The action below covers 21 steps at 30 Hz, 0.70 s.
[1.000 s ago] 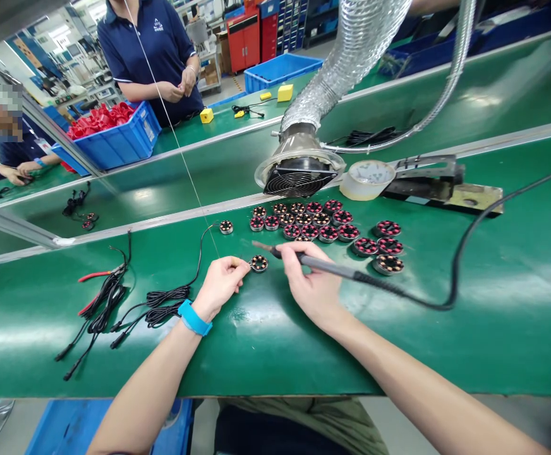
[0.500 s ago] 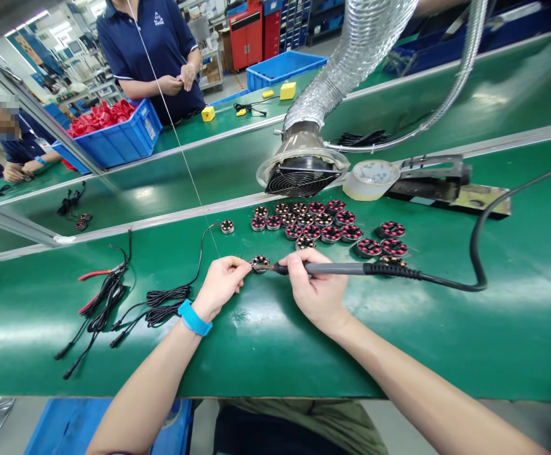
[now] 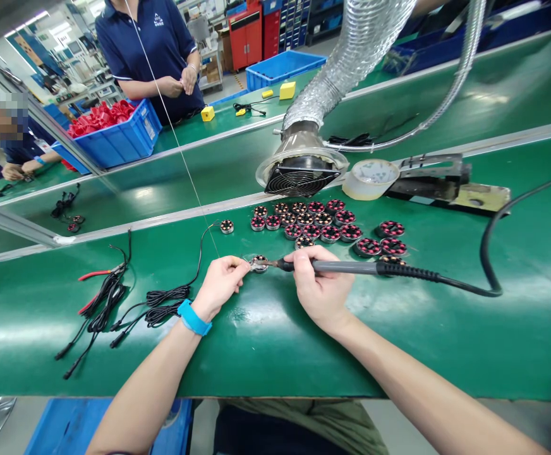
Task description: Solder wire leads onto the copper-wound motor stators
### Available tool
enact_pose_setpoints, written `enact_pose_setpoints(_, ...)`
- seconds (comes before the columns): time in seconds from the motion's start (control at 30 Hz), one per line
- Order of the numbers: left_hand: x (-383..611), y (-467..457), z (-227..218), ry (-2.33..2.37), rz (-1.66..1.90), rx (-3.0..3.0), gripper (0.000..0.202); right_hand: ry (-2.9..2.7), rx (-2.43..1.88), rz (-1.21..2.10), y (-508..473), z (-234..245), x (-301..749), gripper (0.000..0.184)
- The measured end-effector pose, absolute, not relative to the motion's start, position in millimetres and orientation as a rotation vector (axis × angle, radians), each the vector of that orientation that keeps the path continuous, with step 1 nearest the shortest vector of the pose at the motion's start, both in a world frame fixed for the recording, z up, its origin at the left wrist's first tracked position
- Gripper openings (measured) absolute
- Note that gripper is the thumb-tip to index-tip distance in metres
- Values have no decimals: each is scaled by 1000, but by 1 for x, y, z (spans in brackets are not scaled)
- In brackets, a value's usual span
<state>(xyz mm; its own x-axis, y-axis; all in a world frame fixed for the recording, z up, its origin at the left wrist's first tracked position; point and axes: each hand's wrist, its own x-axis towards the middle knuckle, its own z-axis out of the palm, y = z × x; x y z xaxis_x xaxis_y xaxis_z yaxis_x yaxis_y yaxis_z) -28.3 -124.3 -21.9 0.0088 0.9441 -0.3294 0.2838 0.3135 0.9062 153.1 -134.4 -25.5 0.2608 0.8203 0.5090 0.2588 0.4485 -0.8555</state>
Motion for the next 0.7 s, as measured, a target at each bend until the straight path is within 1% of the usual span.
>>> enact_pose_setpoints(0.33,-29,-124,-23,1505,764,1183,27,-1303,-1076,519,-132,-29,152,24)
enact_pose_setpoints(0.57,-29,-124,-22,1508,766,1181,28,-1406,-1100,578,-130,-30,150,19)
enact_pose_setpoints(0.7,-29,-124,-23,1501,765,1191,28,-1523,-1039,599,-128,-31,149,17)
